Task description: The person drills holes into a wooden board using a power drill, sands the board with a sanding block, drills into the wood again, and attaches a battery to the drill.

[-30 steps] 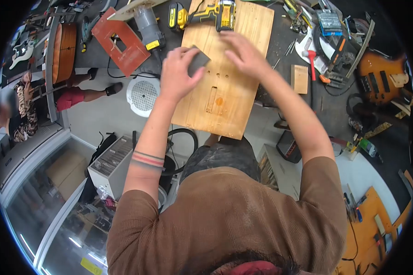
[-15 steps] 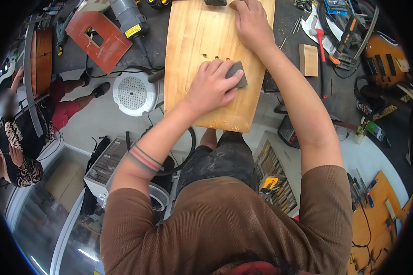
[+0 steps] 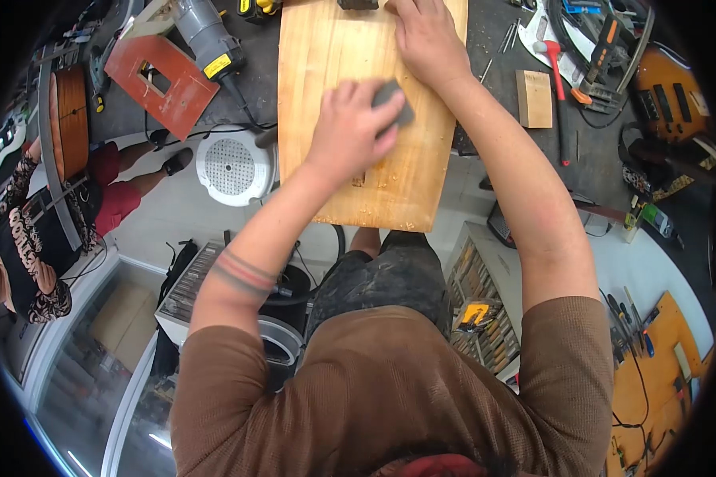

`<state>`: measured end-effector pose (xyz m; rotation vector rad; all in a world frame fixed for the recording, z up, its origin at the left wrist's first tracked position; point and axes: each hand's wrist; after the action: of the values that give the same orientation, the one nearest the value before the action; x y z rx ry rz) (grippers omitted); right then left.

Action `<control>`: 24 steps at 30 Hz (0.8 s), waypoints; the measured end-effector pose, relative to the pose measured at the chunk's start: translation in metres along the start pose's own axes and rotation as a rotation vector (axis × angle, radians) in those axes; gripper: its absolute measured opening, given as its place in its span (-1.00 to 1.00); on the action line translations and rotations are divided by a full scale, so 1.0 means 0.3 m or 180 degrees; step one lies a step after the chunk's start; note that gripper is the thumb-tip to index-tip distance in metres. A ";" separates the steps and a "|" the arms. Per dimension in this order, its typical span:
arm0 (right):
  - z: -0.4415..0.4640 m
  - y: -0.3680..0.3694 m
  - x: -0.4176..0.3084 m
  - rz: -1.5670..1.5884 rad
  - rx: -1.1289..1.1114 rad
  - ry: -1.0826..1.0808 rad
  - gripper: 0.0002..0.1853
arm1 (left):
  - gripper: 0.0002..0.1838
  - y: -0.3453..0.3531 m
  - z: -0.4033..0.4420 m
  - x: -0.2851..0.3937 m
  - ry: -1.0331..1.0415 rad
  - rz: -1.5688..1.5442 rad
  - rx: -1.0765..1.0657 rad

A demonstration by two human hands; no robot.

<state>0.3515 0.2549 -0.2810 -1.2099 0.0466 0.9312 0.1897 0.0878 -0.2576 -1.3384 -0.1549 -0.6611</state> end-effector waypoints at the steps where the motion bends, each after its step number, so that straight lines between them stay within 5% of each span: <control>1: 0.003 -0.001 -0.001 -0.0023 0.0002 0.0006 -0.78 | -0.46 -0.027 -0.048 0.004 0.0131 -0.0078 -0.0161; 5: 0.001 -0.007 -0.004 -0.0053 -0.0054 0.0042 -0.78 | -0.41 -0.063 0.000 -0.118 -0.0252 0.0217 0.0091; 9: 0.006 0.008 0.002 -0.0077 -0.0017 0.0014 -0.79 | -0.43 -0.014 -0.060 0.064 0.0342 -0.0171 -0.0433; 13: -0.003 -0.007 0.002 -0.0005 0.0028 -0.0026 -0.80 | -0.46 -0.063 -0.009 -0.106 -0.0310 0.0279 0.0185; 17: 0.001 0.000 -0.006 -0.0027 0.0032 0.0001 -0.81 | -0.50 -0.003 -0.089 0.080 0.0167 -0.0236 -0.0126; 21: -0.010 -0.008 -0.005 0.0001 -0.0001 -0.0022 -0.79 | -0.47 -0.091 -0.096 -0.131 -0.0656 0.0489 0.0372; 24: 0.006 -0.008 -0.008 -0.0053 -0.0018 -0.0013 -0.78 | -0.47 -0.022 -0.108 0.017 -0.0265 0.0039 0.0224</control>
<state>0.3508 0.2549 -0.2773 -1.2118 0.0308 0.9199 0.1818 0.0554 -0.2578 -1.2988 -0.2347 -0.5849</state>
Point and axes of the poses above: each hand's wrist, its own z-axis towards the middle knuckle, its own y-axis out of the palm, x = y × z, and after that the axes turned 2 degrees about x, right-handed
